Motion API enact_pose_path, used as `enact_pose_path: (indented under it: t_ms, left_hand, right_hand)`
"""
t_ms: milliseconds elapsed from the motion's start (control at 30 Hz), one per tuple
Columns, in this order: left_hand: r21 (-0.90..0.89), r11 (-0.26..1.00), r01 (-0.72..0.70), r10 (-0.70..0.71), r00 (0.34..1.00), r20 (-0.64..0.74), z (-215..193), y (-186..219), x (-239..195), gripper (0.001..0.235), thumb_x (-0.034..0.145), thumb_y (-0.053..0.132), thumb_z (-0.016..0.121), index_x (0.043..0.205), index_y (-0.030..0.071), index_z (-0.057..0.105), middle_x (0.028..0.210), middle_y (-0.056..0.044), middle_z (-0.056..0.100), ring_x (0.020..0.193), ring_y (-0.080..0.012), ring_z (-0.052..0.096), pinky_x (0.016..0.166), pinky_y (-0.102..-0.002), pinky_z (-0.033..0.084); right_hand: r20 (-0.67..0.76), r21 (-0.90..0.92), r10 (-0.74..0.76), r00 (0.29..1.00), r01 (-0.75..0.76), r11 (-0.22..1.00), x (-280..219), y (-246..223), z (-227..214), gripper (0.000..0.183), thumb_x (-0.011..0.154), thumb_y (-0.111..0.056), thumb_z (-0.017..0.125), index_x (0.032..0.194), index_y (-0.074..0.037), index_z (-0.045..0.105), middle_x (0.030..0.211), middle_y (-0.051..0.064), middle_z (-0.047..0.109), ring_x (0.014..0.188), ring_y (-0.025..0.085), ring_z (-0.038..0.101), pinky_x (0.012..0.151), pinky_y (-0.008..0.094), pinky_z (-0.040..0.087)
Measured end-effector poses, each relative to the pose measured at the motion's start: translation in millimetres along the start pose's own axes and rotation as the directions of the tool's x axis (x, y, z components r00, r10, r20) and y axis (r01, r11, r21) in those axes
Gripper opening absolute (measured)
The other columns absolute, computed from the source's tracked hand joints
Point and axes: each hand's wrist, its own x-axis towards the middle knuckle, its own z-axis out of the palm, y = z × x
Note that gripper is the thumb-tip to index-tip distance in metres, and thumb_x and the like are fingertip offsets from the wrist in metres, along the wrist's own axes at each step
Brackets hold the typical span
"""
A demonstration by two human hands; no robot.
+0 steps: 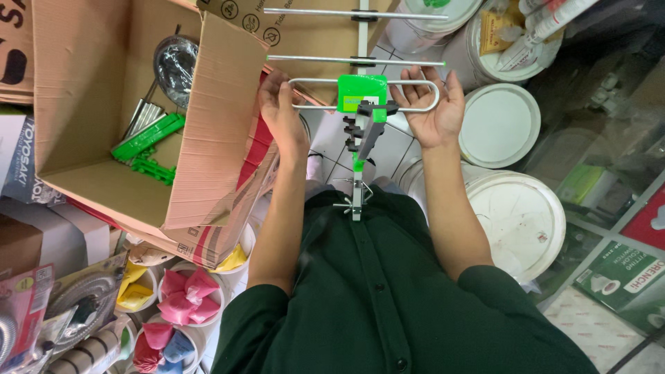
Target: The person assembles a television antenna by sliding aluminum rods through the central boom and securing the plastic driver unit and reflectors.
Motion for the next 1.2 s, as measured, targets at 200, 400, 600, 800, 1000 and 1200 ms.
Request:
enact_pose_path:
  t_ms: [200, 400, 600, 800, 1000, 1200]
  left_hand:
    - [0.061, 0.996, 0.069, -0.072, 0.996, 0.049, -17.4, 20.1, -23.0, 0.037, 0.105, 0.015, 0.062, 0.137, -0.003, 0.057, 0.120, -0.012, 0.063, 0.096, -0.0131, 0.057, 0.083, -0.028, 0.047]
    - [0.287, 0.953, -0.096, 0.080, 0.995, 0.066, -34.6, 46.2, -72.9, 0.036, 0.106, 0.015, 0.059, 0.137, -0.003, 0.054, 0.118, -0.004, 0.059, 0.102, -0.0094, 0.056, 0.089, -0.025, 0.049]
    - [0.445, 0.885, -0.137, 0.069, 0.984, 0.165, -28.0, 63.9, -109.9, 0.025, 0.113, 0.004, 0.046, 0.137, -0.001, 0.051, 0.095, -0.012, 0.061, 0.077, -0.0127, 0.053, 0.076, -0.027, 0.048]
    - [0.422, 0.834, -0.357, 0.163, 0.888, 0.430, 5.8, 100.3, -121.9, 0.057, 0.098, -0.012, 0.054, 0.151, 0.001, 0.039, 0.132, -0.013, 0.059, 0.098, -0.0159, 0.069, 0.093, -0.029, 0.055]
    - [0.381, 0.838, -0.389, 0.192, 0.866, 0.462, -1.9, 94.5, -113.2, 0.036, 0.102, -0.013, 0.054, 0.136, -0.002, 0.057, 0.126, -0.013, 0.061, 0.105, -0.0179, 0.067, 0.096, -0.031, 0.055]
    - [0.311, 0.881, -0.357, 0.156, 0.839, 0.522, -17.9, 110.2, -104.6, 0.034, 0.101, -0.012, 0.053, 0.134, -0.003, 0.057, 0.125, -0.012, 0.060, 0.104, -0.0173, 0.067, 0.096, -0.031, 0.054]
  right_hand:
    - [-0.165, -0.113, -0.060, 0.984, 0.041, 0.993, -17.5, 4.3, 14.1, 0.057, 0.105, -0.050, 0.042, 0.138, -0.005, 0.053, 0.125, 0.017, 0.066, 0.124, 0.034, 0.062, 0.117, 0.062, 0.045]
    - [-0.188, -0.498, -0.271, 0.944, 0.146, 0.855, -50.5, 7.6, 1.6, 0.061, 0.104, -0.055, 0.037, 0.145, -0.011, 0.048, 0.130, 0.010, 0.062, 0.117, 0.026, 0.061, 0.102, 0.047, 0.049]
    - [0.085, -0.621, -0.530, 0.844, 0.461, 0.634, -61.1, -8.9, -62.8, 0.069, 0.119, -0.058, 0.029, 0.124, 0.004, 0.057, 0.106, 0.012, 0.061, 0.092, 0.019, 0.059, 0.088, 0.034, 0.047]
    - [0.212, -0.875, -0.565, 0.797, 0.412, 0.253, -74.0, -15.1, -7.3, 0.049, 0.109, -0.015, 0.062, 0.151, -0.003, 0.040, 0.126, 0.007, 0.054, 0.115, 0.019, 0.061, 0.107, 0.036, 0.053]
    - [0.161, -0.866, -0.549, 0.820, 0.384, 0.321, -89.6, -5.3, 26.1, 0.033, 0.111, -0.007, 0.053, 0.144, -0.001, 0.052, 0.140, 0.009, 0.058, 0.118, 0.017, 0.063, 0.109, 0.034, 0.053]
    - [0.082, -0.880, -0.606, 0.791, 0.344, 0.329, -103.8, 23.3, 28.6, 0.027, 0.107, -0.006, 0.052, 0.133, -0.002, 0.057, 0.129, 0.007, 0.062, 0.104, 0.013, 0.065, 0.097, 0.030, 0.056]
